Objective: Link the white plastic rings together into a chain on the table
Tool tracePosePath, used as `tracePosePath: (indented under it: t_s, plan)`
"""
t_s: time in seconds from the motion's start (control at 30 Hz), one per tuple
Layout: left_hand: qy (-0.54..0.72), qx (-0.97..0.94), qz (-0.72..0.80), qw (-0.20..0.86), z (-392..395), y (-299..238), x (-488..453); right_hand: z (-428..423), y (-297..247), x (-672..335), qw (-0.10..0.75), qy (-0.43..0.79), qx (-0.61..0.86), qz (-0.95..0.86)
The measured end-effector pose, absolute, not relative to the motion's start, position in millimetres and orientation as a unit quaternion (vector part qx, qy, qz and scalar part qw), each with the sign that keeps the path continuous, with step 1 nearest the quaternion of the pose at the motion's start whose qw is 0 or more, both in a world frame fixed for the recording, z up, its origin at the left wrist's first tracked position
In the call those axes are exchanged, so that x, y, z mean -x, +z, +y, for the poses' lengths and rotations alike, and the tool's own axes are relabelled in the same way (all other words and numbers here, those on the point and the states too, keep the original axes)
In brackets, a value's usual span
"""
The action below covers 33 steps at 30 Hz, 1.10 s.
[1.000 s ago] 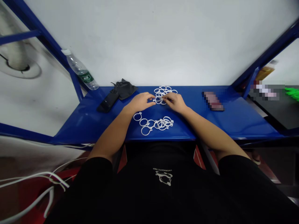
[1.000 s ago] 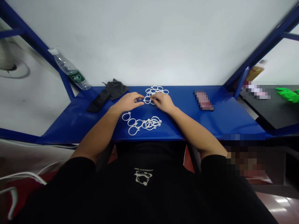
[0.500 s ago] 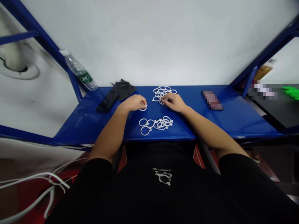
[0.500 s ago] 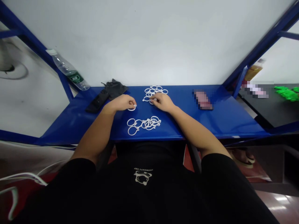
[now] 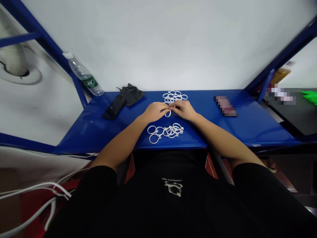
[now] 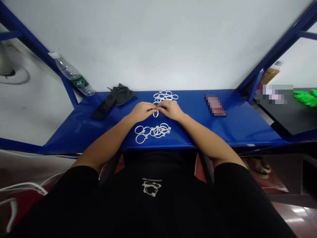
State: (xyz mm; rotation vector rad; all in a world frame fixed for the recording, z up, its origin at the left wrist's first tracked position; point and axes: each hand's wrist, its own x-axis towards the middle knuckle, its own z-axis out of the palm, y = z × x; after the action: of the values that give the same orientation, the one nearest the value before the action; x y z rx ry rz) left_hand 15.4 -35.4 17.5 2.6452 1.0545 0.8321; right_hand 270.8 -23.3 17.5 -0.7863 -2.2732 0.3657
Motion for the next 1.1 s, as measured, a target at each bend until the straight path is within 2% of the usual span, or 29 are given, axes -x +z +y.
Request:
tracePosePath:
  t_s: [0.23,0.57,0.83,1.1]
  plan:
    - [0.291,-0.874,0.372,0.111,-41,20,-21,-27,22,-270,0.313,0.097,0.367,-0.871]
    - [0.293,-0.879,0.364,0.100,-38,15,-25,-29,20,-268,0.283,0.062,0.370,-0.883]
    - [0.330,-0.852,0.383,0.133,-43,20,-30,-31,18,-267,0.324,0.083,0.354,-0.874]
    - [0.373,-0.814,0.391,0.216,-41,18,-28,-30,11,-264,0.357,0.091,0.354,-0.860]
